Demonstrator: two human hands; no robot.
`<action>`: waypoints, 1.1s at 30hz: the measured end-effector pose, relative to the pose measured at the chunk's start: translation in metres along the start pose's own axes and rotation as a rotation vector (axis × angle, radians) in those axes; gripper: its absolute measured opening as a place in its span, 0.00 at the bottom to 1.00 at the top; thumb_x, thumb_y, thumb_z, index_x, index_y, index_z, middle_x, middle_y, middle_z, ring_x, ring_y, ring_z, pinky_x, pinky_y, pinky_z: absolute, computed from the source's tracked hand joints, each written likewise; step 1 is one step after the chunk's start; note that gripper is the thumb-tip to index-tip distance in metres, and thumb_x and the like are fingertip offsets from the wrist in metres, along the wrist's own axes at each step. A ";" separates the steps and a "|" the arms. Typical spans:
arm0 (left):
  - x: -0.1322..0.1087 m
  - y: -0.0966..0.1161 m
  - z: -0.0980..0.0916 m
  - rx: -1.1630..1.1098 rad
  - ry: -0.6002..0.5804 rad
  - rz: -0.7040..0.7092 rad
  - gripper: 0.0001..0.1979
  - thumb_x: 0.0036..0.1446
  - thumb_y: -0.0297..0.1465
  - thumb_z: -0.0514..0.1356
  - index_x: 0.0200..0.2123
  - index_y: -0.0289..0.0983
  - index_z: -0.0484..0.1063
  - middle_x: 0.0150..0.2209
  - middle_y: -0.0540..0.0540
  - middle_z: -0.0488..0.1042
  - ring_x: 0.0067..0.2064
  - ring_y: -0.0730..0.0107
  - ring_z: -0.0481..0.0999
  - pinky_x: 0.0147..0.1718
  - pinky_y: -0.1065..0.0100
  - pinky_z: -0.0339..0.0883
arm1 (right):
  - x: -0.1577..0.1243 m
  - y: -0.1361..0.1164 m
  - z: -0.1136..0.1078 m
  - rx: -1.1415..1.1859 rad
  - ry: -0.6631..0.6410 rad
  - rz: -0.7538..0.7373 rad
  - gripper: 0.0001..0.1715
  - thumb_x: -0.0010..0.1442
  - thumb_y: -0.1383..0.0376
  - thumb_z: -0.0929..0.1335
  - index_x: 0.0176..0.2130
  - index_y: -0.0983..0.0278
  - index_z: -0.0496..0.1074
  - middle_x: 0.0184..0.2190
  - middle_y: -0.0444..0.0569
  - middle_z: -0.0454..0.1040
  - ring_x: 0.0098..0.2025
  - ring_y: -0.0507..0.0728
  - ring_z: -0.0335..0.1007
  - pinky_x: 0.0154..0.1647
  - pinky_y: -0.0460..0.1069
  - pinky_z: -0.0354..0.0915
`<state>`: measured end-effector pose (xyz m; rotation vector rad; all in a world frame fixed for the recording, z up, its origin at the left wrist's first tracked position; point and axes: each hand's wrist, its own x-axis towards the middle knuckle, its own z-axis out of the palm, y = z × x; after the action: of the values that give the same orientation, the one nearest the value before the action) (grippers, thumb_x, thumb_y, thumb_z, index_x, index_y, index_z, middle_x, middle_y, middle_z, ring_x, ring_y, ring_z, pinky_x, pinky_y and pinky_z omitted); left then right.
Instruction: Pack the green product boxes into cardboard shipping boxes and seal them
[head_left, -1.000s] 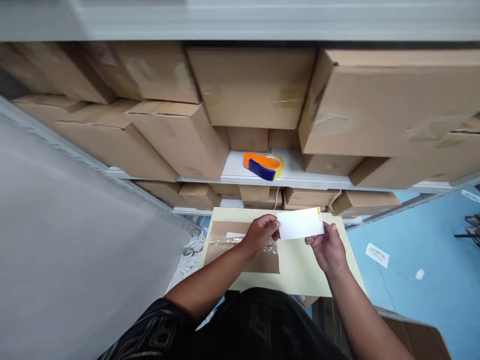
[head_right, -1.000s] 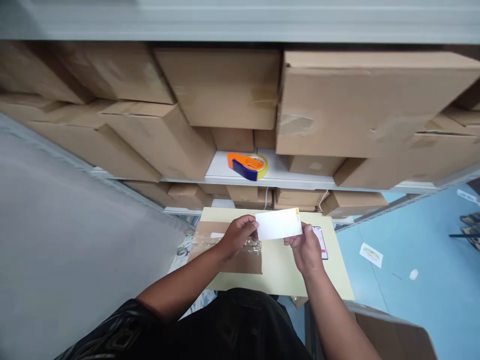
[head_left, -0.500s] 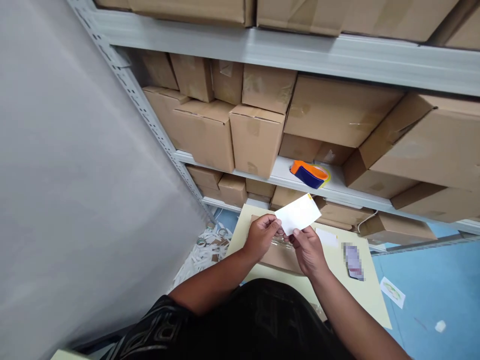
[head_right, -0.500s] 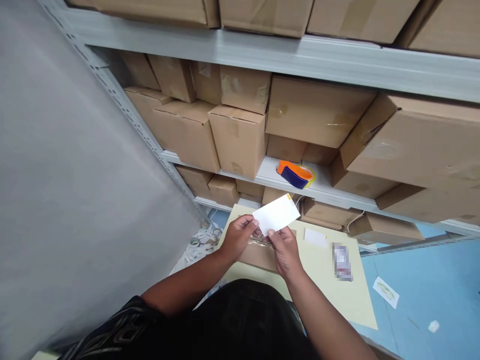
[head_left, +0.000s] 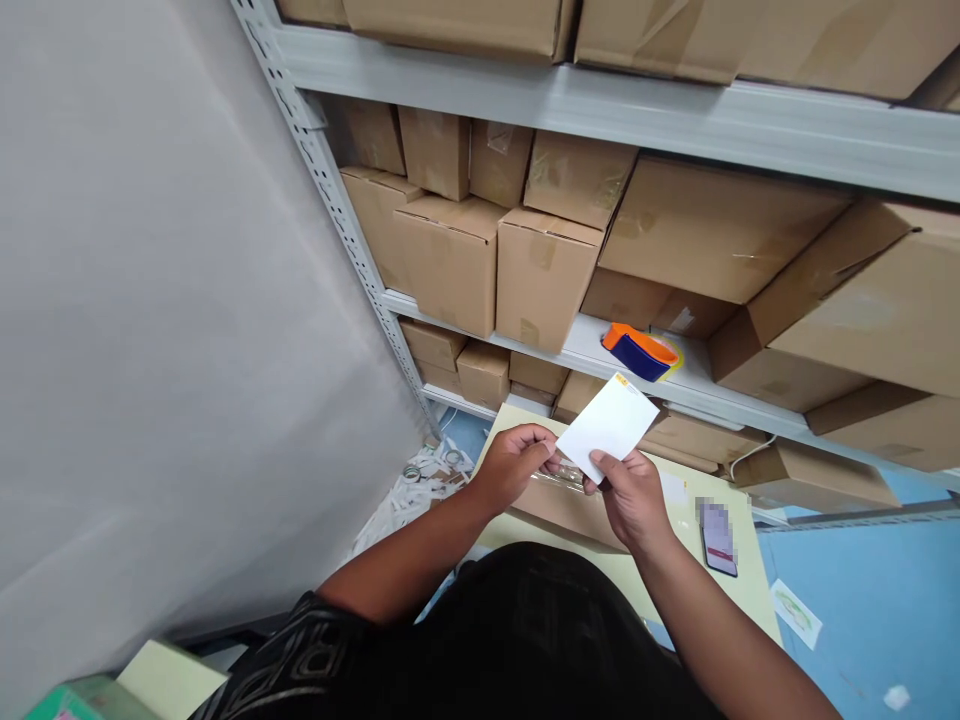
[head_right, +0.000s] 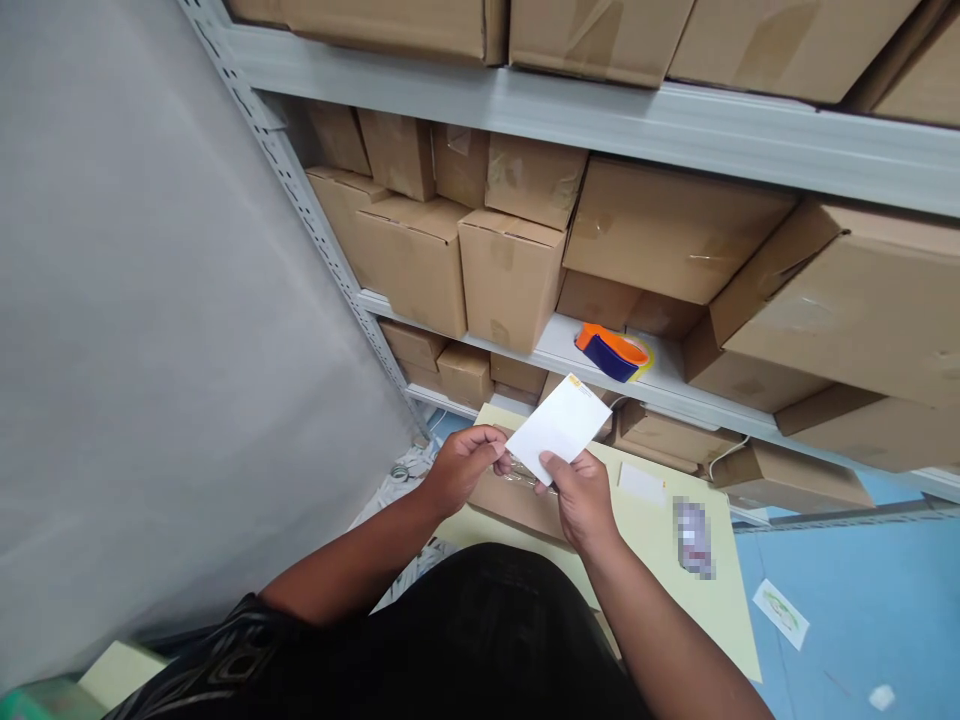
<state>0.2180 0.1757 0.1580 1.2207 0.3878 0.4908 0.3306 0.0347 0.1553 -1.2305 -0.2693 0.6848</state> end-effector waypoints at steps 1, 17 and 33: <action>0.000 0.000 0.000 0.007 -0.004 -0.009 0.12 0.55 0.39 0.67 0.30 0.36 0.75 0.26 0.48 0.77 0.28 0.70 0.76 0.33 0.67 0.71 | 0.000 0.001 -0.002 -0.003 -0.003 0.004 0.14 0.50 0.58 0.80 0.31 0.64 0.78 0.25 0.46 0.79 0.22 0.51 0.67 0.20 0.47 0.66; 0.010 -0.015 0.012 0.042 -0.070 -0.026 0.11 0.55 0.38 0.65 0.30 0.36 0.76 0.26 0.48 0.77 0.28 0.70 0.75 0.34 0.66 0.71 | 0.006 -0.003 -0.024 -0.012 -0.004 0.024 0.14 0.49 0.58 0.80 0.29 0.64 0.78 0.24 0.45 0.78 0.20 0.50 0.65 0.19 0.47 0.64; 0.006 -0.013 0.023 0.052 -0.053 -0.051 0.09 0.53 0.35 0.66 0.28 0.34 0.75 0.25 0.49 0.75 0.28 0.73 0.74 0.33 0.69 0.71 | 0.003 0.006 -0.037 -0.100 0.035 -0.012 0.16 0.49 0.55 0.80 0.31 0.64 0.79 0.26 0.46 0.80 0.20 0.51 0.66 0.20 0.48 0.66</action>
<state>0.2373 0.1577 0.1523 1.2688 0.3879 0.4059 0.3511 0.0091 0.1373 -1.3336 -0.2846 0.6455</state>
